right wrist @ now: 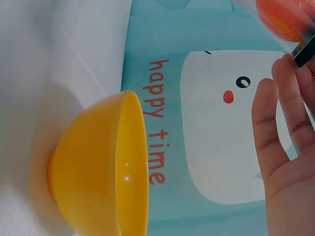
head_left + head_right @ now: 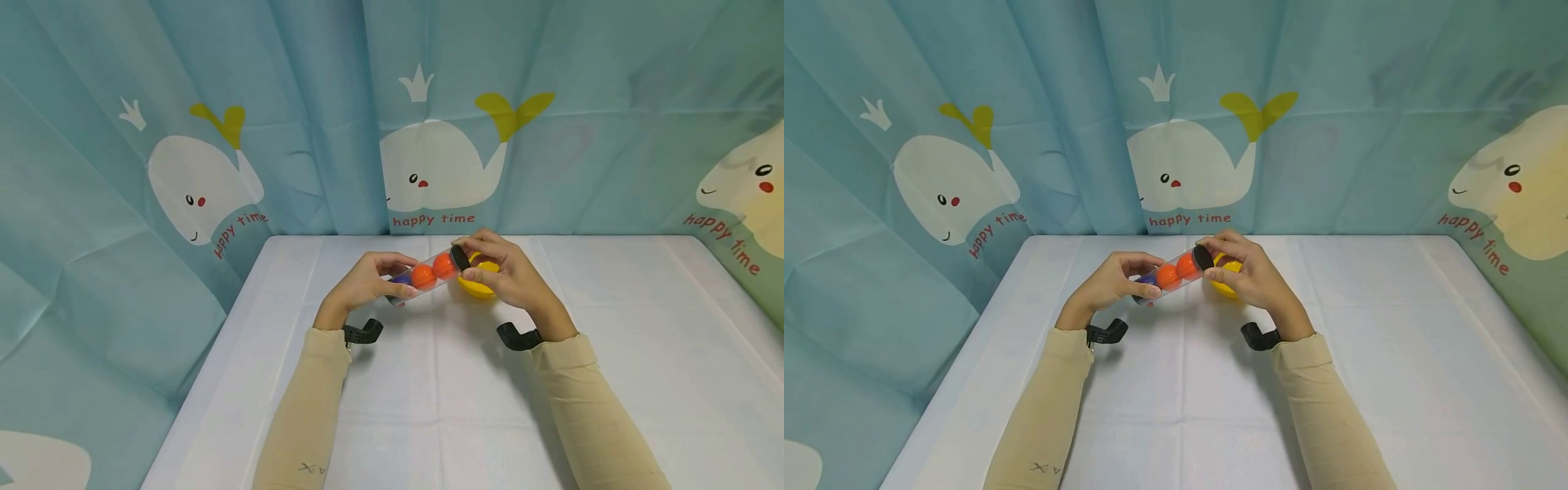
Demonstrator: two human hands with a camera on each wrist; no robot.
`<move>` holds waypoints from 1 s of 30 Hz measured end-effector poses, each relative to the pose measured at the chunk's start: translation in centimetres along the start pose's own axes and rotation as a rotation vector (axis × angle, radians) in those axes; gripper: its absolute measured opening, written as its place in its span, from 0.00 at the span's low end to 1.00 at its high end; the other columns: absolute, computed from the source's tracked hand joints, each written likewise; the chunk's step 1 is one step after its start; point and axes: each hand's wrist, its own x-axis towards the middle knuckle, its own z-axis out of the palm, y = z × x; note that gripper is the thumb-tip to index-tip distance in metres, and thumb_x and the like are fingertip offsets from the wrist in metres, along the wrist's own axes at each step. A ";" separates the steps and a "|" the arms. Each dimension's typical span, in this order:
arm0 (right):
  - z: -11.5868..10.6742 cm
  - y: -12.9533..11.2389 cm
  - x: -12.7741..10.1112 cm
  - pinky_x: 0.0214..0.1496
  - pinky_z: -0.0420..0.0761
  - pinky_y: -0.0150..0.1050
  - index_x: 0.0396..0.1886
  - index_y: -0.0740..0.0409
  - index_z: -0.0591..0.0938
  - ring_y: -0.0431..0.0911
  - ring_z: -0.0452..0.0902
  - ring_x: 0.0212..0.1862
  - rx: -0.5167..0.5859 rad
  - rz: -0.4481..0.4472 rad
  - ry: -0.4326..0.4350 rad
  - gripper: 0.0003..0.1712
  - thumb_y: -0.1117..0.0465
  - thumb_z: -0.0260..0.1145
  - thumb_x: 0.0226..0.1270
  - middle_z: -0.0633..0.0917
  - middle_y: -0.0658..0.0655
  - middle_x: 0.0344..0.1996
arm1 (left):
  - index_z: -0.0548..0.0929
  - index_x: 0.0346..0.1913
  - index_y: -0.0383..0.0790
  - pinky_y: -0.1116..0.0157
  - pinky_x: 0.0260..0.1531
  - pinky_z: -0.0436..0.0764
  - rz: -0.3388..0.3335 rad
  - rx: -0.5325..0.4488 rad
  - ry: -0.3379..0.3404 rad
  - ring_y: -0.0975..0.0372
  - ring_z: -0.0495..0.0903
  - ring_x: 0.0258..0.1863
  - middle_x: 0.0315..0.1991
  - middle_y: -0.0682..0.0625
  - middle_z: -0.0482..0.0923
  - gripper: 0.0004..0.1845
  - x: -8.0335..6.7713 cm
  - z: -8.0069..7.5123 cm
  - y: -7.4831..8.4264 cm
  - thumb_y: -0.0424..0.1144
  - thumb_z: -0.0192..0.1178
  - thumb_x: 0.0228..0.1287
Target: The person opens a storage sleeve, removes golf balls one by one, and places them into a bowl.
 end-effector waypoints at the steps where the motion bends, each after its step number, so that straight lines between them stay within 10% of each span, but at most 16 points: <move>1: 0.0 0.0 0.0 0.54 0.82 0.34 0.61 0.66 0.83 0.41 0.78 0.50 -0.003 -0.003 -0.001 0.25 0.75 0.72 0.62 0.83 0.59 0.49 | 0.87 0.56 0.46 0.62 0.41 0.83 -0.001 -0.005 -0.003 0.54 0.82 0.48 0.50 0.48 0.86 0.24 0.0 0.0 0.0 0.38 0.79 0.55; 30: -0.4 -0.5 -0.1 0.58 0.80 0.31 0.64 0.66 0.80 0.41 0.78 0.54 0.013 -0.038 -0.054 0.26 0.76 0.66 0.66 0.80 0.57 0.56 | 0.84 0.60 0.35 0.52 0.35 0.89 -0.028 -0.240 -0.105 0.54 0.84 0.39 0.45 0.44 0.85 0.28 0.0 -0.2 -0.9 0.35 0.78 0.56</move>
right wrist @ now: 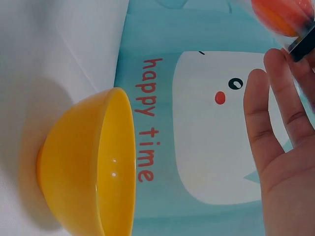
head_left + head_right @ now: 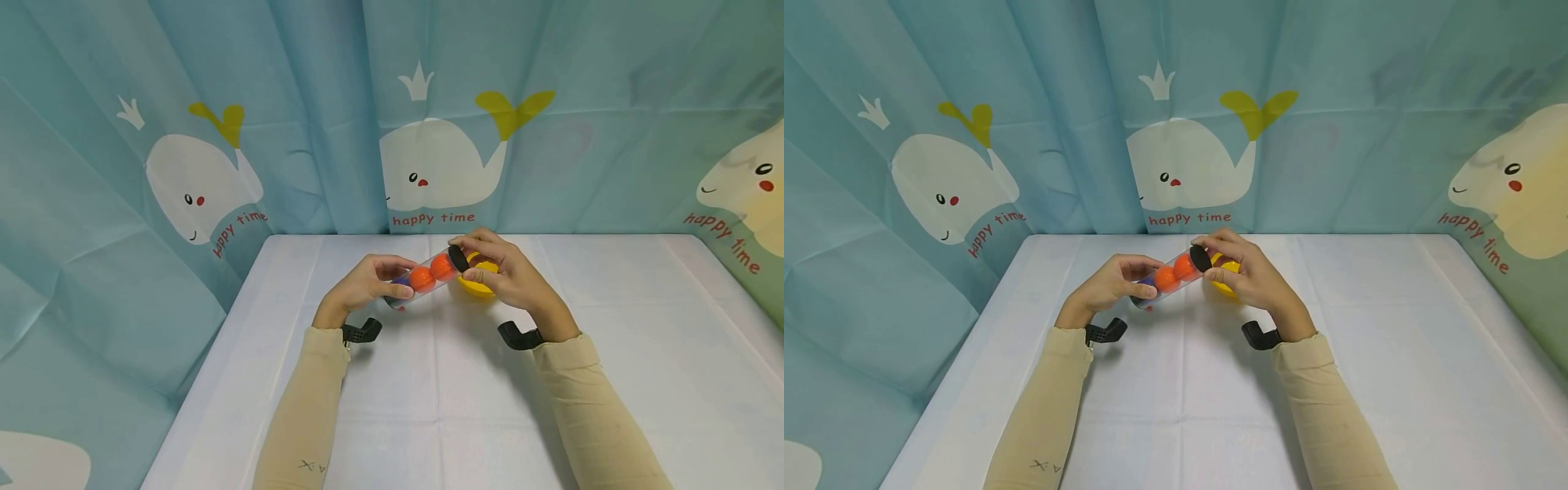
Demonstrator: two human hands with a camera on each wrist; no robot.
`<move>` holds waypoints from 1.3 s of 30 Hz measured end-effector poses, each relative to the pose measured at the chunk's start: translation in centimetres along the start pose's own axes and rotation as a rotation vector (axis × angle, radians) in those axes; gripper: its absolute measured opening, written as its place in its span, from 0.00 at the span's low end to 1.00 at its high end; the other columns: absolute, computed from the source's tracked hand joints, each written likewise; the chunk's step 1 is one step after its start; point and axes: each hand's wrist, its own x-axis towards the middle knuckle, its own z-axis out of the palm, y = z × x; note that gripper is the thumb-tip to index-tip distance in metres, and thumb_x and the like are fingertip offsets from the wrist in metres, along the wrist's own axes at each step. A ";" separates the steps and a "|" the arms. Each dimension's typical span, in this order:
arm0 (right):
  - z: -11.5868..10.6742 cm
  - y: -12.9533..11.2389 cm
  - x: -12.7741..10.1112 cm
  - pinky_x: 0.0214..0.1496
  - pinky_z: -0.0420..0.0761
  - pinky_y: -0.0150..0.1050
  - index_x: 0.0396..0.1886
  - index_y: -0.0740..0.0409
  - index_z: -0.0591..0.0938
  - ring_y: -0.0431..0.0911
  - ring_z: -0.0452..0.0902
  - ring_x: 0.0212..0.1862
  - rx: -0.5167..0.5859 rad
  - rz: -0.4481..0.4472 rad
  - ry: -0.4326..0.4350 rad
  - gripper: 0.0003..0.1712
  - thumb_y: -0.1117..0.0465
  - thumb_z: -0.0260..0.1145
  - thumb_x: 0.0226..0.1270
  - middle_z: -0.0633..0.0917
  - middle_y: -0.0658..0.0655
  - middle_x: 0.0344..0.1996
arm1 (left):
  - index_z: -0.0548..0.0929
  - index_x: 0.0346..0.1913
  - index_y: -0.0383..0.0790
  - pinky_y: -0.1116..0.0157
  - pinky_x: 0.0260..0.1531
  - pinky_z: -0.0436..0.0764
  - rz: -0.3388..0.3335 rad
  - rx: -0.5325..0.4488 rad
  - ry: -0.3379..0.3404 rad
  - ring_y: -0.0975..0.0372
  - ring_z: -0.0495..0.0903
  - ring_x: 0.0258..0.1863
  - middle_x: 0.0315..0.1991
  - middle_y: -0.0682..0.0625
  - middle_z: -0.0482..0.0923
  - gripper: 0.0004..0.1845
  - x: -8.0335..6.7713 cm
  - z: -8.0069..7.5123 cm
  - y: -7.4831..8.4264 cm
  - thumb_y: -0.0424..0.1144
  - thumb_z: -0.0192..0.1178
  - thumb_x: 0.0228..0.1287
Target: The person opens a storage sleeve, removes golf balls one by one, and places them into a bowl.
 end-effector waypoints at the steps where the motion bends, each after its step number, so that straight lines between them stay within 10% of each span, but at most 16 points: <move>1: -0.1 0.0 -0.1 0.58 0.80 0.31 0.64 0.66 0.80 0.41 0.79 0.53 0.006 0.002 0.006 0.26 0.76 0.66 0.66 0.80 0.56 0.56 | 0.83 0.60 0.34 0.53 0.35 0.89 -0.001 -0.010 -0.003 0.54 0.84 0.38 0.45 0.45 0.85 0.29 0.0 0.0 -0.1 0.37 0.79 0.55; 39: 0.2 0.5 0.2 0.54 0.79 0.30 0.67 0.55 0.79 0.48 0.79 0.50 -0.081 0.160 0.050 0.26 0.68 0.69 0.70 0.81 0.55 0.56 | 0.84 0.58 0.38 0.47 0.38 0.89 0.073 0.015 0.143 0.53 0.82 0.43 0.46 0.45 0.85 0.25 -1.2 -2.0 0.3 0.35 0.77 0.57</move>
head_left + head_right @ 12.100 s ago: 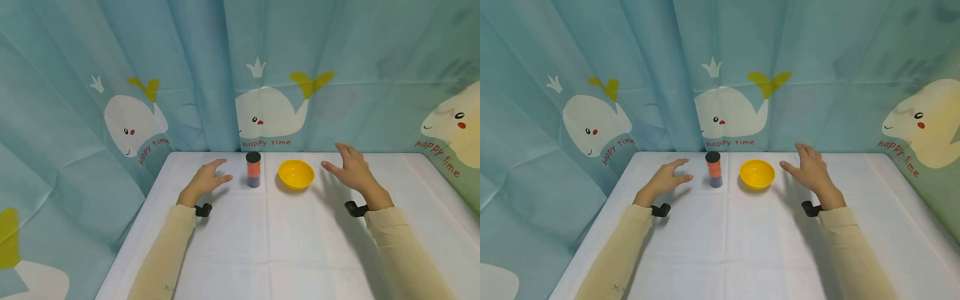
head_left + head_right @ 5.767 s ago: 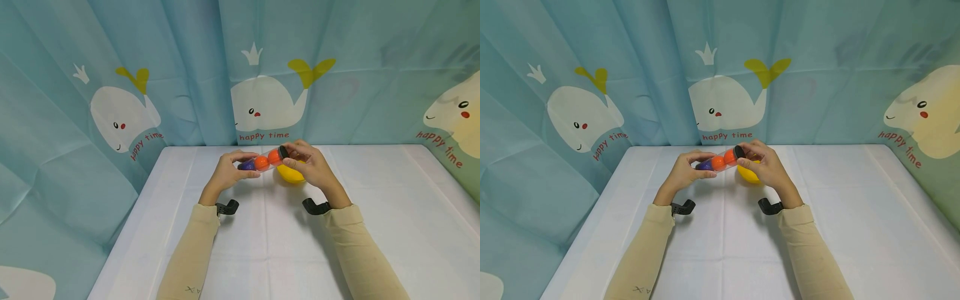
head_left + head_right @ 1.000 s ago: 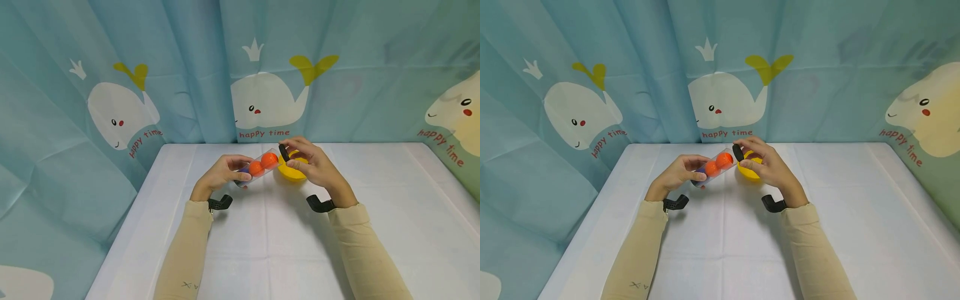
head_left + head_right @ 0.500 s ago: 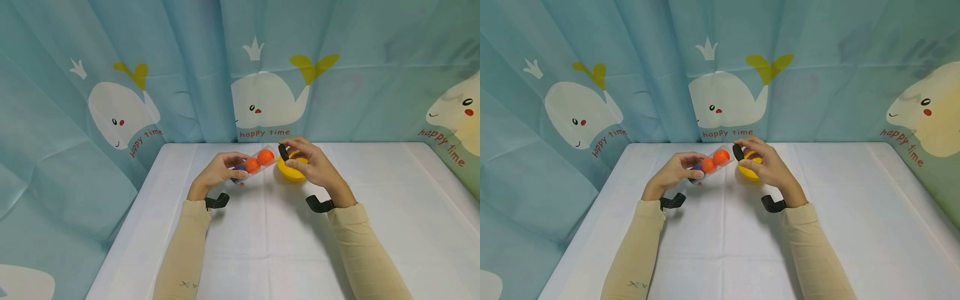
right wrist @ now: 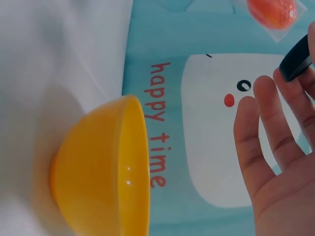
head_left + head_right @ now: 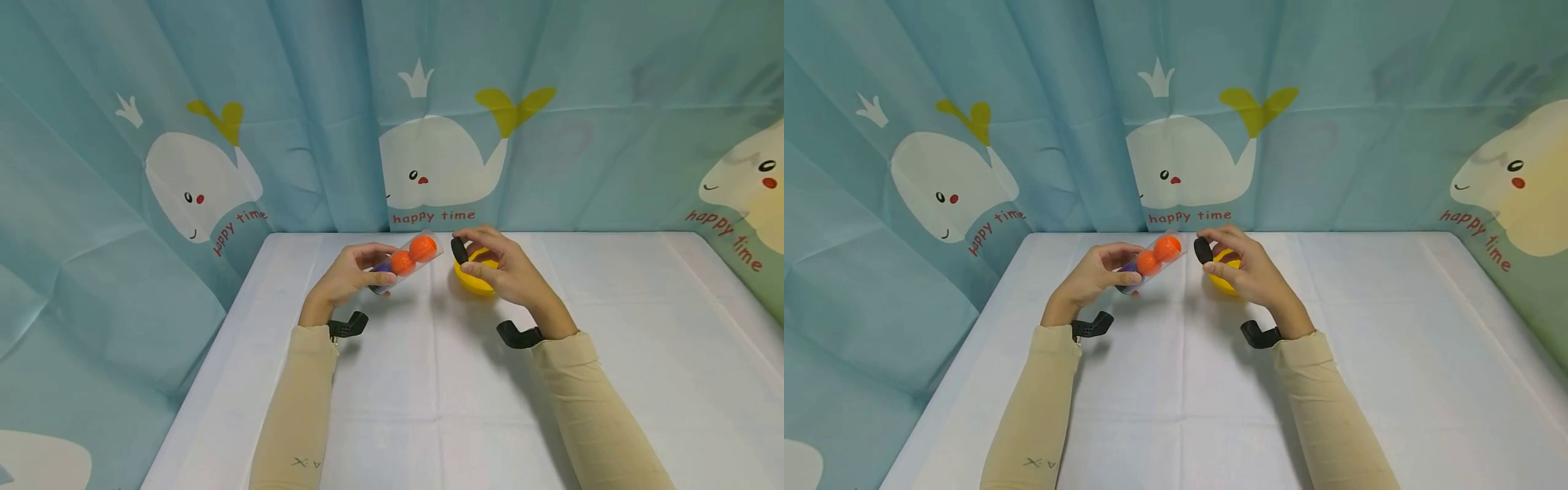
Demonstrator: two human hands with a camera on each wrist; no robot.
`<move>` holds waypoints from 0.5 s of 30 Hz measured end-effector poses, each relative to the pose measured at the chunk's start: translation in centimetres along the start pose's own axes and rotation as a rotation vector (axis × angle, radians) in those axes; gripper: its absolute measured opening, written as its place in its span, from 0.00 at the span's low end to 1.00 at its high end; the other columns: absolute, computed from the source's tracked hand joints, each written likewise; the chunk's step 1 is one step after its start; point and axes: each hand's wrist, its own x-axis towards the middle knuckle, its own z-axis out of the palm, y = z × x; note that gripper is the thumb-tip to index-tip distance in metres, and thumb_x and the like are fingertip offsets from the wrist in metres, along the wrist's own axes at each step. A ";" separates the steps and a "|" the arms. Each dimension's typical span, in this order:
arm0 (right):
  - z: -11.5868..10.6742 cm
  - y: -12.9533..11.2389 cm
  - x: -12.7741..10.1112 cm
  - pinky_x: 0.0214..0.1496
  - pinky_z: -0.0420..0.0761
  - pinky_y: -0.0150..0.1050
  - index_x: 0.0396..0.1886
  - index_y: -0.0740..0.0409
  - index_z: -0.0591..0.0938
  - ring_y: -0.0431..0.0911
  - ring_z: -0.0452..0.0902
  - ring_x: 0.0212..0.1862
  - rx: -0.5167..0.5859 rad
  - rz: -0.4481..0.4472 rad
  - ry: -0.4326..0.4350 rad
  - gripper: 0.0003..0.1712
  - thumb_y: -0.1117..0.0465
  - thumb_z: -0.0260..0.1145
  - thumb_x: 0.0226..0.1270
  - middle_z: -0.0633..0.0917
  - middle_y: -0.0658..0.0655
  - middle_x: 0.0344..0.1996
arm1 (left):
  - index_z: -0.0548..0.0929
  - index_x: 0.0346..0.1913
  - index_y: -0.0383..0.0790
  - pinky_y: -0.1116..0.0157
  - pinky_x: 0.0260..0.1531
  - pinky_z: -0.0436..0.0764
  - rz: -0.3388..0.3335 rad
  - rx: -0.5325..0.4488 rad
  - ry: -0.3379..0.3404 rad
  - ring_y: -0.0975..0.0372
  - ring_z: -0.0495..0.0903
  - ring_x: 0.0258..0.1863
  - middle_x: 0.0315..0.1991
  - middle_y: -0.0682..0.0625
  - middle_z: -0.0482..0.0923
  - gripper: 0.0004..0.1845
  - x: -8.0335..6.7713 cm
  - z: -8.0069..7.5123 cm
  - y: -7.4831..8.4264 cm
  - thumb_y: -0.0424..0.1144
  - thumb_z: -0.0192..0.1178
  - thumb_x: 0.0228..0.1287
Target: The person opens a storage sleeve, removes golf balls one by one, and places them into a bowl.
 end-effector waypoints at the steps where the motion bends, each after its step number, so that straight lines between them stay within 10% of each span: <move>1: 0.1 0.0 0.0 0.54 0.79 0.30 0.67 0.55 0.79 0.49 0.79 0.50 0.001 0.003 0.001 0.26 0.68 0.69 0.69 0.81 0.56 0.56 | 0.84 0.58 0.38 0.47 0.38 0.89 0.001 0.000 0.003 0.53 0.82 0.43 0.46 0.45 0.85 0.25 0.0 -0.1 0.0 0.35 0.77 0.57; 15: 1.8 0.1 0.4 0.56 0.80 0.44 0.65 0.54 0.80 0.51 0.79 0.49 0.010 0.131 0.004 0.26 0.59 0.73 0.68 0.82 0.54 0.52 | 0.82 0.61 0.37 0.52 0.38 0.90 0.032 0.012 0.083 0.54 0.84 0.43 0.51 0.44 0.84 0.25 -0.2 -0.7 0.3 0.29 0.73 0.60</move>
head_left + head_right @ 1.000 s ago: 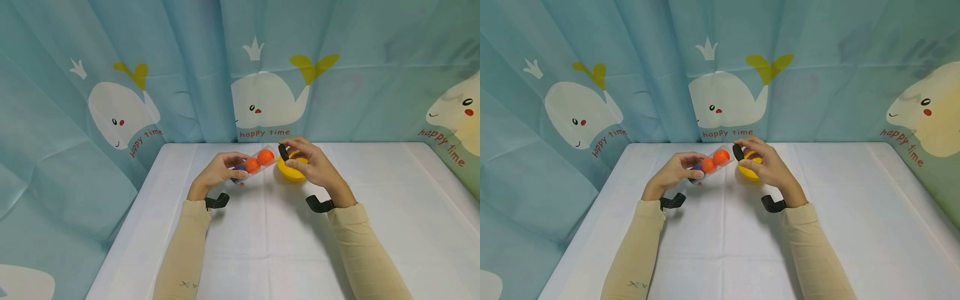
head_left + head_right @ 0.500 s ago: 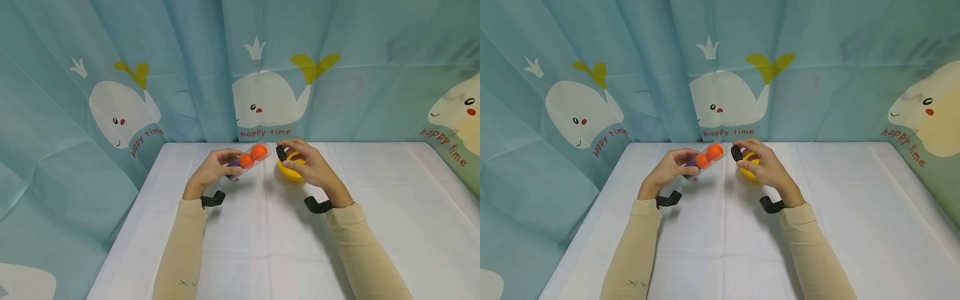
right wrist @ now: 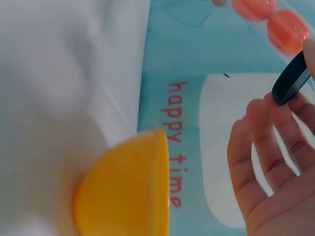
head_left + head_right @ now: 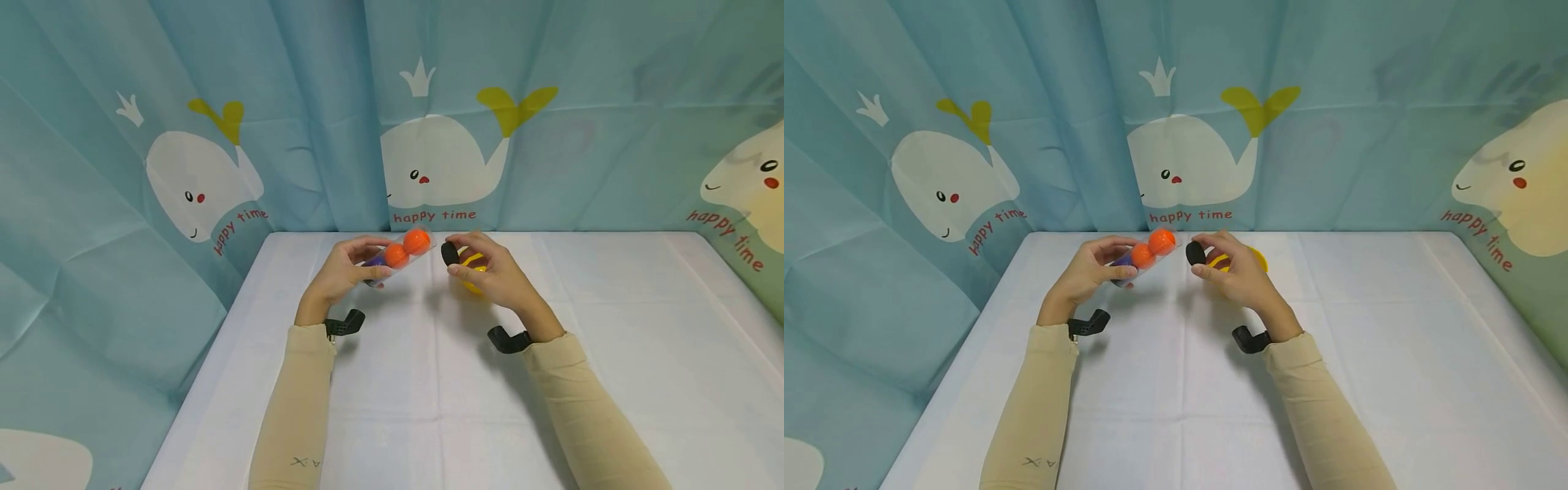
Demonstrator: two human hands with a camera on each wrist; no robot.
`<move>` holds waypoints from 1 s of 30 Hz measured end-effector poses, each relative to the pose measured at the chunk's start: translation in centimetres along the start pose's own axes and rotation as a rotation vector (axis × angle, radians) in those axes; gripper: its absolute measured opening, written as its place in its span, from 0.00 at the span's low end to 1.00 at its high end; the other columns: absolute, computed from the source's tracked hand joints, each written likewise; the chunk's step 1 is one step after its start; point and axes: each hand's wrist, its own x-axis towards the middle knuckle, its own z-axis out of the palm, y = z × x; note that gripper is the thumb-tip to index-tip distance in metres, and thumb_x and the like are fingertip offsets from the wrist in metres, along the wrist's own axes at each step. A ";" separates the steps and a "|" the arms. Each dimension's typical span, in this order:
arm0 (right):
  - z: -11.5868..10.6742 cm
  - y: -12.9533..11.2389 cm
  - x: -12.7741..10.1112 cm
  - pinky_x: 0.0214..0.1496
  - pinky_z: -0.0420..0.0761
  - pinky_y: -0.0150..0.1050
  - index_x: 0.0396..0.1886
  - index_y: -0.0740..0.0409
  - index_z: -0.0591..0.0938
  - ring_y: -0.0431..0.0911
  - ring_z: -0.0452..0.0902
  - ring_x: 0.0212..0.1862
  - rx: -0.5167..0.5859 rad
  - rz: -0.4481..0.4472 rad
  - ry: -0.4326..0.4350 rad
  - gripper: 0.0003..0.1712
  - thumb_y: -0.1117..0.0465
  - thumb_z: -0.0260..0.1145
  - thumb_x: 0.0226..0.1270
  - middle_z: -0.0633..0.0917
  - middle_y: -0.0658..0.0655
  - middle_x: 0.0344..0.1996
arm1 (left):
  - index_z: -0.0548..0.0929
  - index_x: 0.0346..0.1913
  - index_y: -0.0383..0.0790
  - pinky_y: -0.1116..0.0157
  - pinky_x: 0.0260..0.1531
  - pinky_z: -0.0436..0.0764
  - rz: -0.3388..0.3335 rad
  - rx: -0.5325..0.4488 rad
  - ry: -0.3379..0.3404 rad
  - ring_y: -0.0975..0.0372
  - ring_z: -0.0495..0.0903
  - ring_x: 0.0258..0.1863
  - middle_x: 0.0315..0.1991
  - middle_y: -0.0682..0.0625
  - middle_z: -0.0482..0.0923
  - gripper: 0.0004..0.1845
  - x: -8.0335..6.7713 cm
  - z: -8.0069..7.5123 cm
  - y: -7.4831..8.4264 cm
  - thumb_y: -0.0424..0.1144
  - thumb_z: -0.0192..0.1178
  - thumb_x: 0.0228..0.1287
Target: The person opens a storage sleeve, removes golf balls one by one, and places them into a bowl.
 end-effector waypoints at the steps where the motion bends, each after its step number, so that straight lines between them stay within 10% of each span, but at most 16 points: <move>1: 0.2 0.0 0.0 0.57 0.80 0.45 0.65 0.53 0.81 0.51 0.79 0.49 0.000 0.010 0.000 0.26 0.58 0.73 0.68 0.82 0.54 0.51 | 0.82 0.61 0.37 0.53 0.37 0.90 0.003 0.005 0.009 0.54 0.84 0.42 0.51 0.43 0.84 0.25 0.0 0.0 0.1 0.28 0.73 0.60; 30: 5.9 1.7 0.0 0.36 0.77 0.31 0.58 0.58 0.84 0.45 0.77 0.36 -0.081 0.015 -0.094 0.25 0.59 0.77 0.62 0.83 0.56 0.41 | 0.82 0.63 0.38 0.57 0.35 0.90 0.042 -0.010 0.216 0.57 0.85 0.47 0.55 0.40 0.83 0.26 0.2 -0.4 -0.1 0.29 0.72 0.61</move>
